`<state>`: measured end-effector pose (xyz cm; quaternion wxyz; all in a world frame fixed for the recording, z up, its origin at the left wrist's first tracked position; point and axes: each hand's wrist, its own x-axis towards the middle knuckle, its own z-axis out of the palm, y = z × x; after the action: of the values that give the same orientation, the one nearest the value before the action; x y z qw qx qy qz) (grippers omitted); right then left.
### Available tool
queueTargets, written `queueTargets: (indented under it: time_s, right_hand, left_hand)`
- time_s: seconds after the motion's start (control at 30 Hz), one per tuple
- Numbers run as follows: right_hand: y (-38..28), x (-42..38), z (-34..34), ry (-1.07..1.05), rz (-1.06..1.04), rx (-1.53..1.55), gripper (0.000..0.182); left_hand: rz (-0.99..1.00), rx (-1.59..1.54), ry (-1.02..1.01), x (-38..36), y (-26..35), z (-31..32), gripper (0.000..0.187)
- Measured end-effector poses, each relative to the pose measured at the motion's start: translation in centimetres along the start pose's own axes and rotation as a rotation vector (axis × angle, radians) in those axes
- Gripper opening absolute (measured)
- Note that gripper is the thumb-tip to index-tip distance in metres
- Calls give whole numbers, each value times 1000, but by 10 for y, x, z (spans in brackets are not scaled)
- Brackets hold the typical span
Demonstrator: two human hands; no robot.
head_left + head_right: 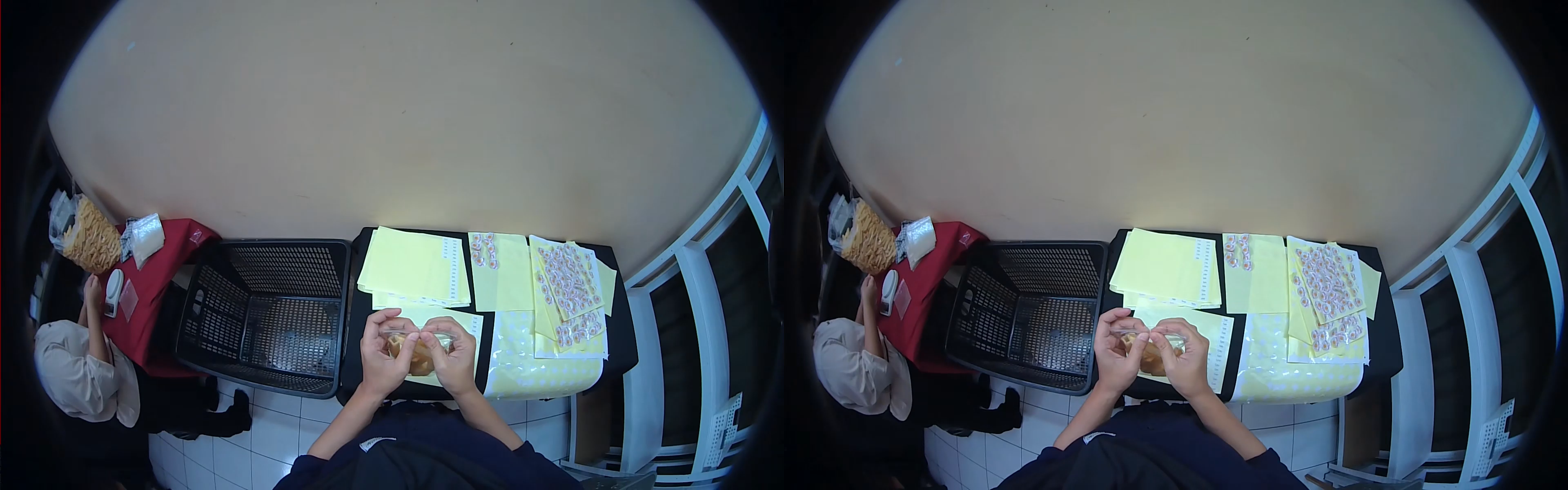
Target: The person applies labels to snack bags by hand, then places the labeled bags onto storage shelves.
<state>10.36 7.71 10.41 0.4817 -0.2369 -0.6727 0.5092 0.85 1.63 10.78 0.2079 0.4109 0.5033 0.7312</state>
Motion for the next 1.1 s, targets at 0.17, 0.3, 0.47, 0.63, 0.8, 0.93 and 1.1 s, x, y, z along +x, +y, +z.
queueTargets:
  time_s: [0.17, 0.3, 0.47, 0.63, 0.8, 0.93, 1.1]
  right_hand:
    - [7, 4, 4, 16, -9, -44, 7]
    - [12, 8, 2, 20, -18, -74, 7]
    - [6, 24, 2, 32, 81, 26, 9]
    - [14, 32, 0, 32, 83, 68, 9]
    - [19, 35, -4, -37, 135, 58, 9]
    - [25, 36, -8, -124, 121, 39, 9]
    - [19, 38, -2, 9, 154, 219, 6]
  left_hand:
    - [-35, -71, 0, 5, -7, -1, 34]
    - [-50, -91, -15, 12, -12, 0, 33]
    - [-87, -114, -2, 26, -20, -1, 33]
    - [-79, -111, -32, 35, -22, 2, 35]
    - [-92, -97, -42, 42, -28, -3, 51]
    - [-135, -162, -143, 50, -27, -8, 70]
    - [-186, -101, -109, 48, -30, -6, 71]
